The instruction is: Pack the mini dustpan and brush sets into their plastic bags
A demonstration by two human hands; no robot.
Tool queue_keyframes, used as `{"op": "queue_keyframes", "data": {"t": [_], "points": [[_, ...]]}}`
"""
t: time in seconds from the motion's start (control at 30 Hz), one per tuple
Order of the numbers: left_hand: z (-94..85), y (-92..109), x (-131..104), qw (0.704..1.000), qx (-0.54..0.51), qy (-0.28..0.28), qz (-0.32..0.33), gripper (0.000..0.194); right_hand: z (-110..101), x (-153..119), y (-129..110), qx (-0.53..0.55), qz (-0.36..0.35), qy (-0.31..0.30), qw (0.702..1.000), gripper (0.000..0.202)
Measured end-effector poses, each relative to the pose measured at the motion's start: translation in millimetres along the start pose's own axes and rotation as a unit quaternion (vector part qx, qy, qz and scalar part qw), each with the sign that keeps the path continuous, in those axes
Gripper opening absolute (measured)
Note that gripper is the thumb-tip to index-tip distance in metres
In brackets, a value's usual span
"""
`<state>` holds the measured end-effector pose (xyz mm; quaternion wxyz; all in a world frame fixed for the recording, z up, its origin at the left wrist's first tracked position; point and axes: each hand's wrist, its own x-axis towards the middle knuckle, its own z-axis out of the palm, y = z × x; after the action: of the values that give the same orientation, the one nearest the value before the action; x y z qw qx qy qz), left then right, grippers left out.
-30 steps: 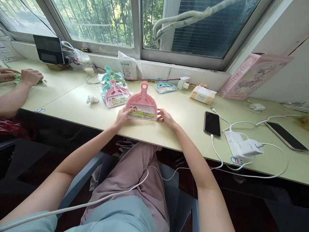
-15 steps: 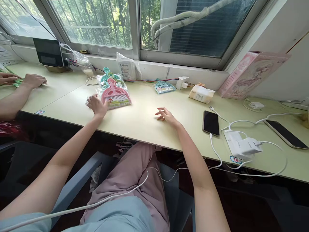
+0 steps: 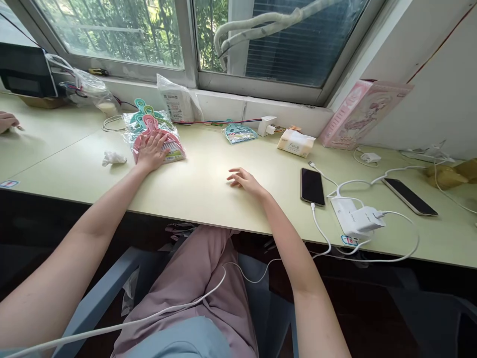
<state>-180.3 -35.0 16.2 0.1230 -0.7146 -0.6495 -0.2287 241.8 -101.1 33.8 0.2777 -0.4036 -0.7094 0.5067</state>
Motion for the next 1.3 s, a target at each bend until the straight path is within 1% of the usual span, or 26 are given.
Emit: {"op": "queue_keyframes", "data": {"t": [0.13, 0.2, 0.3, 0.4, 0.53, 0.6, 0.7, 0.8, 0.87, 0.93, 1.03, 1.13, 1.2, 1.23, 1.3], "points": [[3.8, -16.6, 17.8, 1.0, 0.003, -0.002, 0.012, 0.065, 0.9, 4.7, 4.3, -0.006, -0.002, 0.005, 1.0, 0.035], [4.9, -19.4, 25.4, 1.0, -0.001, -0.004, 0.008, 0.064, 0.9, 6.6, 6.1, -0.006, -0.004, 0.007, 1.0, 0.032], [4.8, -18.3, 31.9, 1.0, -0.01, 0.001, -0.006, 0.063, 0.7, 8.2, 7.3, -0.004, -0.004, 0.009, 1.0, 0.028], [1.1, -14.2, 30.5, 0.999, -0.025, 0.018, -0.01, 0.061, 1.2, 8.8, 6.8, -0.003, -0.002, 0.009, 1.0, 0.026], [-6.5, -11.5, 21.3, 0.997, -0.05, 0.063, -0.012, 0.061, 2.8, 9.7, 5.4, 0.001, -0.002, 0.009, 1.0, 0.024], [-9.3, -11.6, 16.5, 0.997, -0.048, 0.066, -0.008, 0.061, 3.4, 10.7, 4.6, 0.009, 0.001, 0.012, 1.0, 0.022], [-10.5, -11.2, 11.6, 0.997, -0.028, 0.075, 0.023, 0.06, 3.5, 12.7, 3.7, 0.025, 0.004, 0.014, 1.0, 0.02], [-9.2, -2.7, 10.2, 0.993, -0.008, 0.07, 0.094, 0.06, 4.0, 15.2, 5.0, 0.034, -0.002, 0.012, 0.999, 0.019], [-7.7, 13.3, 10.5, 0.988, -0.006, 0.058, 0.144, 0.063, 5.6, 17.5, 8.0, 0.039, -0.013, 0.019, 0.999, 0.017], [-4.5, 40.6, 11.8, 0.982, -0.016, 0.04, 0.183, 0.064, 8.4, 20.6, 12.1, 0.041, -0.029, 0.039, 0.998, 0.016], [8.7, 99.3, 18.7, 0.972, -0.05, -0.007, 0.229, 0.063, 13.0, 25.7, 17.9, 0.037, -0.042, 0.062, 0.996, 0.016], [35.2, 160.8, 39.4, 0.958, -0.099, -0.068, 0.259, 0.064, 14.8, 28.9, 19.9, 0.042, -0.042, 0.064, 0.996, 0.017], [56.9, 191.8, 61.5, 0.958, -0.122, -0.099, 0.241, 0.066, 13.4, 29.6, 18.7, 0.05, -0.039, 0.062, 0.996, 0.016], [67.6, 202.7, 73.7, 0.961, -0.13, -0.11, 0.217, 0.066, 11.8, 29.9, 17.6, 0.055, -0.034, 0.059, 0.996, 0.015], [87.4, 215.6, 97.2, 0.97, -0.133, -0.126, 0.159, 0.064, 7.2, 30.8, 15.2, 0.066, -0.013, 0.054, 0.996, 0.015]]}}
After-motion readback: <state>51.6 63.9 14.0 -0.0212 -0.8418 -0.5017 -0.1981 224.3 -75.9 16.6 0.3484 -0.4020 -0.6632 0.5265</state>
